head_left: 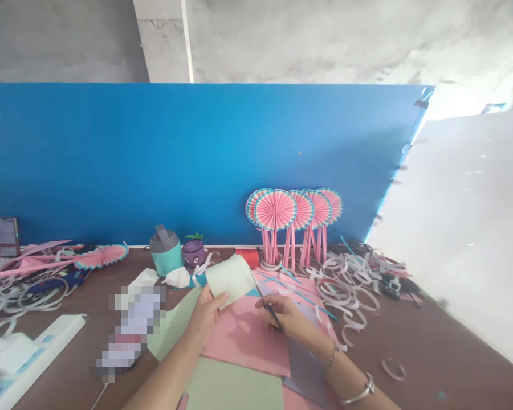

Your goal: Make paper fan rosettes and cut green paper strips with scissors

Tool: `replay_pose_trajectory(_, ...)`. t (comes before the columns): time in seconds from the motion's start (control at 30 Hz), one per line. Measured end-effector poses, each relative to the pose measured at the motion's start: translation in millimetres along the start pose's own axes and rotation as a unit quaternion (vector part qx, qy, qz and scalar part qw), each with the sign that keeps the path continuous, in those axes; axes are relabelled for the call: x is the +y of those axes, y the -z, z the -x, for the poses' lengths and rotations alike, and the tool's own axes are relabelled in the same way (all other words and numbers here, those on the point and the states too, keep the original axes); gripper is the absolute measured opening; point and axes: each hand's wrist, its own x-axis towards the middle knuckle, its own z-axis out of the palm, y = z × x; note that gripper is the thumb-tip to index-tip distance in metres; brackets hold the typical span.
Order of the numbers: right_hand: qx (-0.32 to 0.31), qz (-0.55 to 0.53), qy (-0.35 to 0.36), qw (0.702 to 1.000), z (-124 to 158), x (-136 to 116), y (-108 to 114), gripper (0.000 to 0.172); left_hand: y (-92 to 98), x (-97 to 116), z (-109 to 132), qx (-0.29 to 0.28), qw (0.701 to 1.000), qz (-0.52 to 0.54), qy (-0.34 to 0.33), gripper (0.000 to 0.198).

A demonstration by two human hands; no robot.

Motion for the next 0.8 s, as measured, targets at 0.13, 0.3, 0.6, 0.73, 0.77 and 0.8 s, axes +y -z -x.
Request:
replay_pose_trajectory(0.13, 0.000, 0.007, 0.005, 1.000, -0.9, 1.0, -0.1, 0.024, 2.0, -1.9, -1.7, -0.004, 1.000, -0.002, -0.002, 0.065)
replay_pose_trajectory(0.3, 0.004, 0.011, 0.003, 1.000, -1.1, 1.2, -0.5, 0.023, 2.6, -2.5, -2.7, -0.006, 1.000, -0.002, -0.001, 0.066)
replay_pose_trajectory(0.6, 0.011, 0.019, 0.000, 1.000, -1.9, 2.0, -0.6, 0.022, 2.5, -2.6, -1.8, -0.006, 1.000, 0.000, -0.006, 0.067)
replay_pose_trajectory(0.73, 0.009, 0.012, -0.002, 1.000, -3.6, 4.9, 0.0, 0.021, 1.6, -1.9, -1.2, -0.009, 1.000, 0.003, -0.006, 0.066)
replay_pose_trajectory(0.77, 0.007, 0.009, 0.000, 1.000, -4.0, 5.9, 0.2, 0.021, 1.4, -1.5, -0.9, -0.008, 1.000, 0.002, -0.005, 0.066)
replay_pose_trajectory(0.8, 0.005, 0.005, 0.002, 1.000, -4.3, 6.5, 0.5, 0.021, 1.2, -1.1, -0.7, -0.007, 1.000, 0.000, -0.004, 0.067)
